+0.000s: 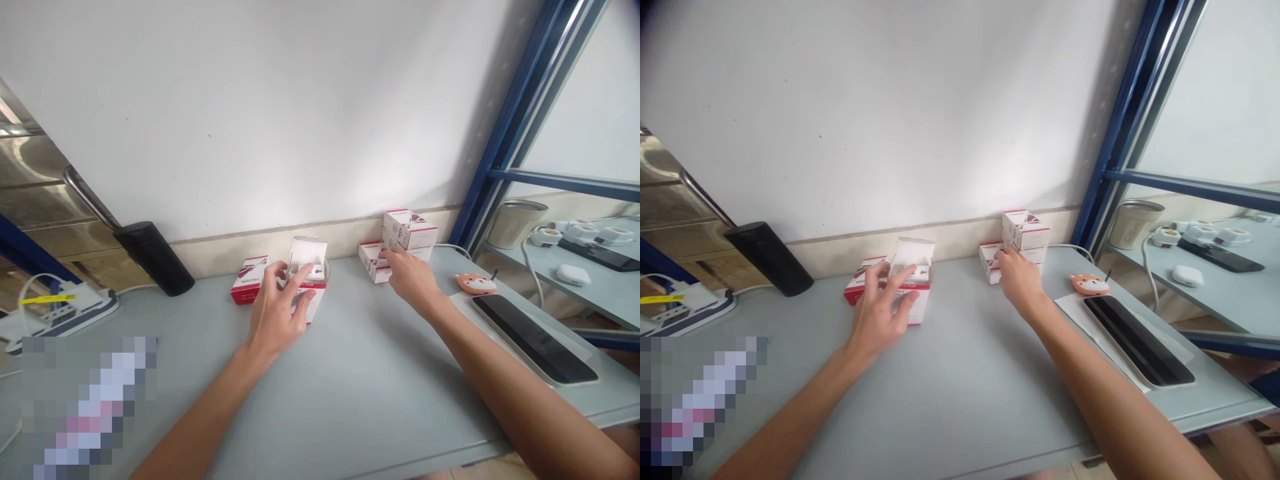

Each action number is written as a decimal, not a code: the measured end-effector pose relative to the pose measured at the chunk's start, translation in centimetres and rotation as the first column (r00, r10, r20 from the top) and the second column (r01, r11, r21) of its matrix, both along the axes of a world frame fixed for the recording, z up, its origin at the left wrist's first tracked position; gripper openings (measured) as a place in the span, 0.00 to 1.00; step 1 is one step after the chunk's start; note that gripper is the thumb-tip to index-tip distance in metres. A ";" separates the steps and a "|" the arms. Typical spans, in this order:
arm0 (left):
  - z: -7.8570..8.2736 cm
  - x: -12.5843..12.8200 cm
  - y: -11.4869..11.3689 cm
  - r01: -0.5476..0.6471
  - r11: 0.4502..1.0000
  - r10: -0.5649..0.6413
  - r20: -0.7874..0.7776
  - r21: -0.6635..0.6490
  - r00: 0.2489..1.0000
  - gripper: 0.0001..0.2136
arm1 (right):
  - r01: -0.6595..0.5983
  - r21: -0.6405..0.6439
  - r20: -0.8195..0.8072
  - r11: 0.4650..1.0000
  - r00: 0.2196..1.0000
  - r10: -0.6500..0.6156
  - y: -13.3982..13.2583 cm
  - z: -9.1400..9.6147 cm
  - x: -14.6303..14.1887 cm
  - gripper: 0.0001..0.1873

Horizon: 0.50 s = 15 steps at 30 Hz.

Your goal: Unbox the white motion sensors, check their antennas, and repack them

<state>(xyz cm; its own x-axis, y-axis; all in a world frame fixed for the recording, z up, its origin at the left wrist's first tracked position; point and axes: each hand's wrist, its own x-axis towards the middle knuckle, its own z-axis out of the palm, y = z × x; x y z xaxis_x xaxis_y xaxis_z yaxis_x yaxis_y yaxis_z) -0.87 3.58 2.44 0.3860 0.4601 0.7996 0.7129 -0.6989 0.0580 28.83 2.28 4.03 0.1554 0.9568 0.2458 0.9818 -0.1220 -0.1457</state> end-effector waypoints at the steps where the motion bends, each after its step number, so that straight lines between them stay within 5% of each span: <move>1: 0.1 0.0 0.0 -0.010 1.000 0.010 -0.015 -0.015 1.000 0.19 | -0.007 0.009 -0.008 1.000 1.000 0.007 0.1 0.0 0.1 0.30; 5: 0.3 -0.2 -0.2 -0.017 0.998 0.016 -0.028 -0.055 0.999 0.19 | -0.088 0.192 -0.125 0.977 0.986 0.113 0.3 0.0 -0.4 0.27; 7: 0.5 -0.2 -0.3 -0.003 0.998 0.001 -0.028 -0.059 1.000 0.19 | -0.167 0.365 -0.168 0.916 0.956 0.241 0.0 0.2 -1.6 0.21; 11: 0.9 0.1 -0.7 0.027 0.994 -0.024 0.032 -0.102 0.999 0.16 | -0.273 0.666 -0.226 0.695 0.813 0.536 -1.8 0.7 -5.3 0.15; 15: 1.2 0.4 -1.1 0.071 0.991 -0.061 0.089 -0.116 0.994 0.14 | -0.414 0.774 -0.111 0.478 0.655 0.748 -3.8 0.8 -8.1 0.15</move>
<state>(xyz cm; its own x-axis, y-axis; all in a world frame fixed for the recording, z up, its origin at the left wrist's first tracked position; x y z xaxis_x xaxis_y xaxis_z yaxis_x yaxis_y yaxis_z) -0.46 2.46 3.60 0.3509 0.5294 0.7724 0.6546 -0.7285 0.2019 20.69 -1.53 4.78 -0.1393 0.4601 0.8769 0.6013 0.7428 -0.2942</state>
